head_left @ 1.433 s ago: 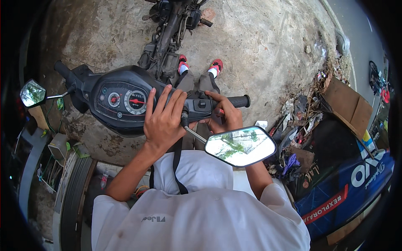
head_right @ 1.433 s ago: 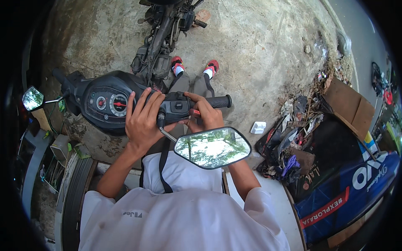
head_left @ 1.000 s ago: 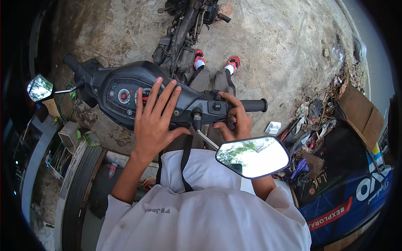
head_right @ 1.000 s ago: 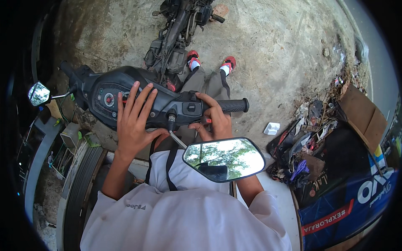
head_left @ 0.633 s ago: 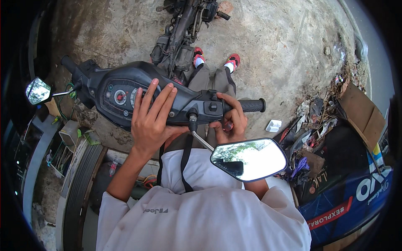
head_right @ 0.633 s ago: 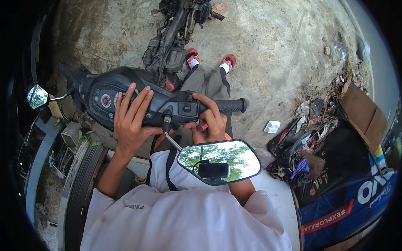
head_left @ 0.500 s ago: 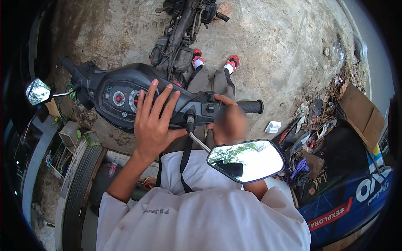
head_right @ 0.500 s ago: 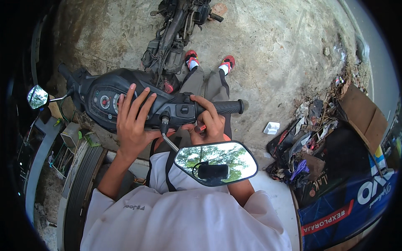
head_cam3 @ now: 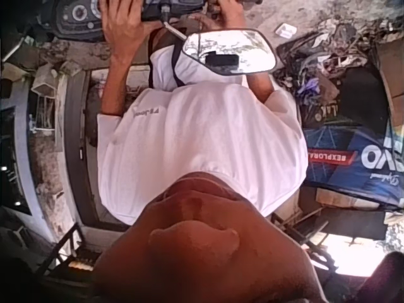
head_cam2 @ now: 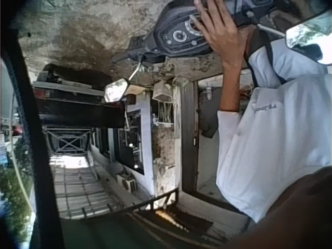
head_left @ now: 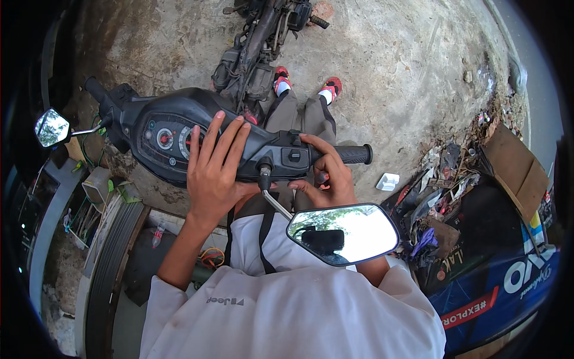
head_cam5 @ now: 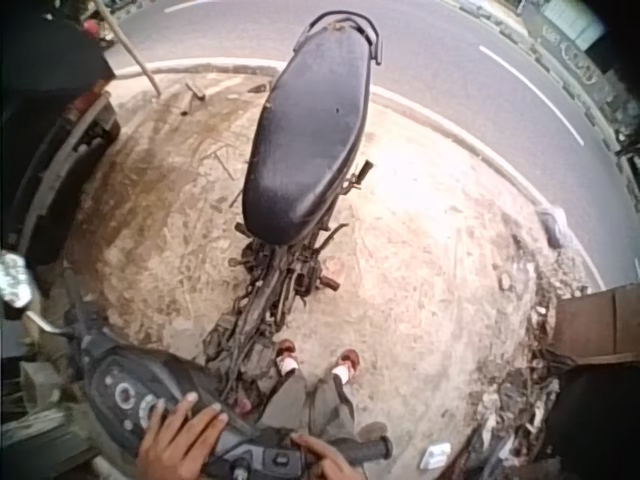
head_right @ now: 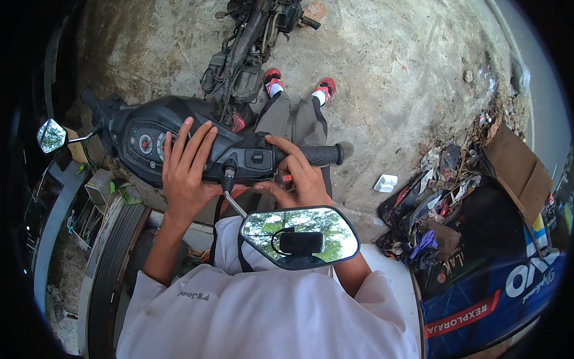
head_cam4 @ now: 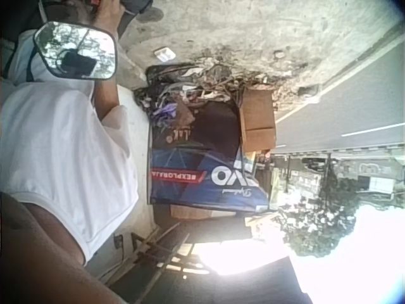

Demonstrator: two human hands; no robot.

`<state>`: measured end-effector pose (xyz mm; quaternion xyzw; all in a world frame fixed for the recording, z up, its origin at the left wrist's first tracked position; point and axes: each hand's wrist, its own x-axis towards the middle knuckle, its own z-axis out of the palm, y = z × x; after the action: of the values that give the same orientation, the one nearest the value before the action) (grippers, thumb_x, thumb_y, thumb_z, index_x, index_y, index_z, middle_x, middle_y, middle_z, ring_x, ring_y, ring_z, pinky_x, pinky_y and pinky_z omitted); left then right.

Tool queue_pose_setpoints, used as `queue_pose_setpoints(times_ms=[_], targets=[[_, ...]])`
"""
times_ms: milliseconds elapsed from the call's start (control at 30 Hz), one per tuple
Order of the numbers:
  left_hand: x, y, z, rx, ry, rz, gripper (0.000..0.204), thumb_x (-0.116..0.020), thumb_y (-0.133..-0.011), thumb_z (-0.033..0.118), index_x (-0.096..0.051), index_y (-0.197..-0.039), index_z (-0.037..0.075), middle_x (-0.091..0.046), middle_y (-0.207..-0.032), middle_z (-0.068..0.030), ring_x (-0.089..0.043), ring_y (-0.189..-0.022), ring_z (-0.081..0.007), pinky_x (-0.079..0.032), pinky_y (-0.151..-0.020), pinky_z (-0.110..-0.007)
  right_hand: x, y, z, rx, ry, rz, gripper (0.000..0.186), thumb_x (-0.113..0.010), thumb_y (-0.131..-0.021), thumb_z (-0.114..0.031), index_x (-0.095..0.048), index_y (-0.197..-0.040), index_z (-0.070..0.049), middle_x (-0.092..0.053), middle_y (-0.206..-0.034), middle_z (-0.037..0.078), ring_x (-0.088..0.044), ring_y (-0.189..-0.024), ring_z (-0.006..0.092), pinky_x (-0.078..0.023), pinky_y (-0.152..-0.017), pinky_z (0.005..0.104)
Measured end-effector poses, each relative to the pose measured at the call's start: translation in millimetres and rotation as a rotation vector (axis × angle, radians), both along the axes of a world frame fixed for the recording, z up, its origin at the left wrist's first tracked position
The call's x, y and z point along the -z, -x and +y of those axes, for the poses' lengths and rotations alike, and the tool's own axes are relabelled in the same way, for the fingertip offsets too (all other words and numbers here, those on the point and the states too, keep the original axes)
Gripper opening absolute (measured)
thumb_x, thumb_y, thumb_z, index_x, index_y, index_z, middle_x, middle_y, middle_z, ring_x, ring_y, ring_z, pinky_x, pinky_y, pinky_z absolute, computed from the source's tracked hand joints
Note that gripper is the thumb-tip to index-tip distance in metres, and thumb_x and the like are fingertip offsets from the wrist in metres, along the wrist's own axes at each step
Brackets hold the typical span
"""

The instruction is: Repairing and adjusting parts of a motorcycle using a screwdriver.

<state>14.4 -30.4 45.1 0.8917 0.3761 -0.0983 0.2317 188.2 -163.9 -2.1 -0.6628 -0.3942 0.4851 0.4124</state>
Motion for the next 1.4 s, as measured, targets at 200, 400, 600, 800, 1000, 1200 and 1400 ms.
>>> queue_pose_setpoints(times_ms=[200,400,600,800,1000,1200,1400], targets=[[5,-3,-4,0.037,-0.007,-0.079,0.076,-0.077,-0.059,0.049,-0.059,-0.117,0.003,-0.058,-0.122,-0.0072,-0.050,-0.120,-0.0271,-0.029,-0.104,-0.053,11,11,-5,0.071,-0.166,-0.253,0.046,-0.081,-0.065,-0.023,-0.038,-0.064,-0.003,-0.060,-0.113,0.021,-0.061,-0.061,0.0203,-0.044,-0.049,0.0255],[5,-4,-6,-0.023,-0.009,-0.097,0.068,-0.070,-0.067,0.053,-0.062,-0.113,0.004,-0.058,-0.121,-0.0091,-0.052,-0.118,-0.0268,-0.025,-0.106,-0.052,6,26,-1,0.194,-0.142,-0.218,0.050,-0.079,-0.068,-0.023,-0.034,-0.057,-0.003,-0.061,-0.108,0.025,-0.062,-0.057,0.0243,-0.045,-0.047,0.0269],[-10,41,-70,-0.392,-0.250,-0.210,0.060,-0.066,-0.077,0.049,-0.058,-0.119,0.007,-0.051,-0.126,-0.0172,-0.040,-0.126,-0.0362,-0.005,-0.112,-0.050,9,23,-2,0.160,-0.144,-0.221,0.053,-0.080,-0.066,-0.022,-0.032,-0.056,-0.002,-0.062,-0.108,0.024,-0.044,-0.041,0.0155,-0.035,-0.041,0.0264],[-1,105,-20,-0.394,-0.415,-0.231,0.058,-0.058,-0.083,0.048,-0.056,-0.122,0.006,-0.048,-0.131,-0.0168,-0.039,-0.128,-0.0365,-0.012,-0.110,-0.052,9,22,-2,0.157,-0.150,-0.249,0.056,-0.079,-0.070,-0.032,-0.033,-0.056,-0.003,-0.063,-0.110,0.020,-0.040,-0.039,0.0092,-0.032,-0.040,0.0233],[5,88,40,0.017,-0.209,-0.182,0.047,-0.057,-0.079,0.030,-0.060,-0.118,0.004,-0.056,-0.125,-0.0122,-0.051,-0.120,-0.0314,-0.033,-0.103,-0.048,9,25,-3,0.191,-0.147,-0.253,0.058,-0.072,-0.078,-0.038,-0.032,-0.056,-0.003,-0.063,-0.107,0.022,-0.036,-0.040,0.0069,-0.031,-0.040,0.0224],[11,84,32,-0.098,-0.250,-0.328,0.039,-0.056,-0.072,0.009,-0.065,-0.110,0.004,-0.062,-0.118,-0.0108,-0.056,-0.114,-0.0280,-0.042,-0.097,-0.042,10,12,-9,0.054,-0.126,-0.283,0.051,-0.071,-0.081,-0.029,-0.034,-0.060,0.000,-0.058,-0.116,0.024,-0.043,-0.043,0.0108,-0.038,-0.044,0.0247],[19,58,2,-0.205,-0.319,-0.306,0.045,-0.058,-0.081,0.033,-0.061,-0.118,0.006,-0.056,-0.127,-0.0100,-0.048,-0.123,-0.0280,-0.027,-0.105,-0.049,16,2,-11,0.000,-0.074,-0.312,0.052,-0.072,-0.080,-0.034,-0.037,-0.063,0.001,-0.059,-0.117,0.020,-0.054,-0.058,0.0154,-0.042,-0.050,0.0247]])
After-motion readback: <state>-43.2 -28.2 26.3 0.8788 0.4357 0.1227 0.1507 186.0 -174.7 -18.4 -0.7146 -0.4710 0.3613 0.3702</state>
